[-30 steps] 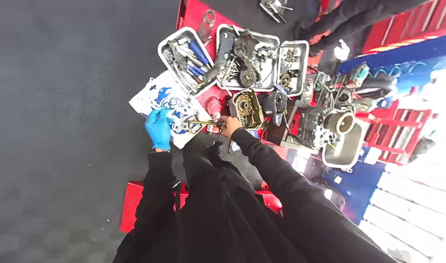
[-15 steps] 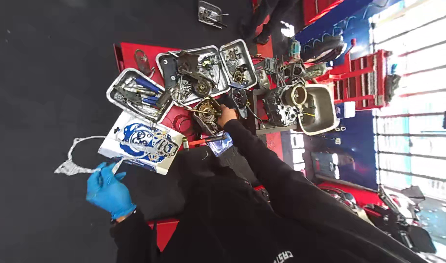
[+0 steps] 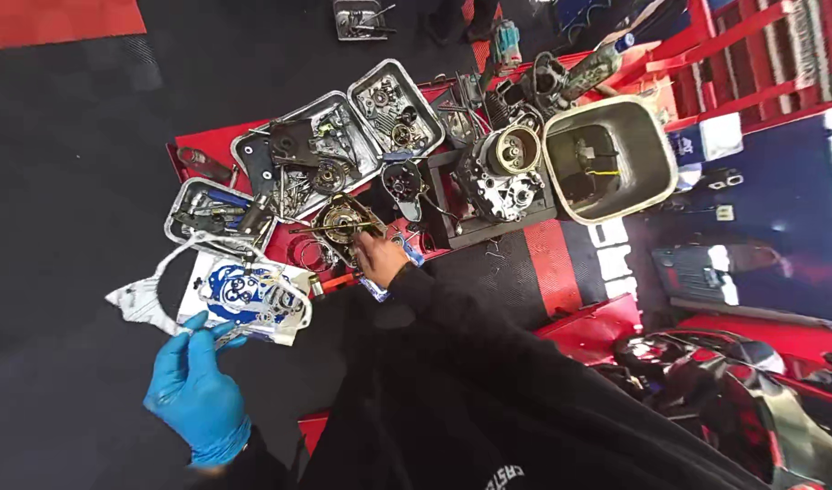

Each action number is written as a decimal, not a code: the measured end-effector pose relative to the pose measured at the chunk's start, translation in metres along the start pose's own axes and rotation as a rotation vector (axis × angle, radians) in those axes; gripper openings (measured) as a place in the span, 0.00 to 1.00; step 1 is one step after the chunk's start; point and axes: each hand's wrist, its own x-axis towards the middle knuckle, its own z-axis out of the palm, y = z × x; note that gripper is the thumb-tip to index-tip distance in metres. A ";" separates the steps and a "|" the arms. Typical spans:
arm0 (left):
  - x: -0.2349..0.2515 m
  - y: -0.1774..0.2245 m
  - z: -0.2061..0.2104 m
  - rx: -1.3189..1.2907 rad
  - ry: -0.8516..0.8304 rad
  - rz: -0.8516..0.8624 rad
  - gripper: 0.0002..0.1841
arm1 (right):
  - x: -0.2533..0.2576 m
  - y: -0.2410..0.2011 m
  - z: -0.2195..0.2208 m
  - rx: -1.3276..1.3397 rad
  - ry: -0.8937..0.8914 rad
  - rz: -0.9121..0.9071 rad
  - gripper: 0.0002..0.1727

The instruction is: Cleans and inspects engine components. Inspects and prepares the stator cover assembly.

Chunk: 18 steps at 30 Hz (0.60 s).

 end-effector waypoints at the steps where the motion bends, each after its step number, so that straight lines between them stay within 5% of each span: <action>1: -0.007 0.010 0.024 -0.016 -0.039 -0.013 0.13 | -0.019 0.014 -0.009 0.217 0.014 -0.063 0.23; 4: -0.034 0.039 0.112 -0.059 -0.147 -0.046 0.13 | -0.070 0.061 -0.057 0.956 -0.127 -0.092 0.29; 6: -0.060 0.052 0.177 -0.097 -0.211 -0.076 0.13 | -0.095 0.106 -0.093 1.160 -0.186 -0.132 0.30; 12: -0.146 0.072 0.325 -0.135 -0.285 -0.263 0.13 | -0.129 0.243 -0.186 0.987 -0.099 -0.187 0.20; 18: -0.177 0.091 0.377 -0.377 -0.274 -0.466 0.21 | -0.130 0.312 -0.251 0.733 -0.101 -0.375 0.17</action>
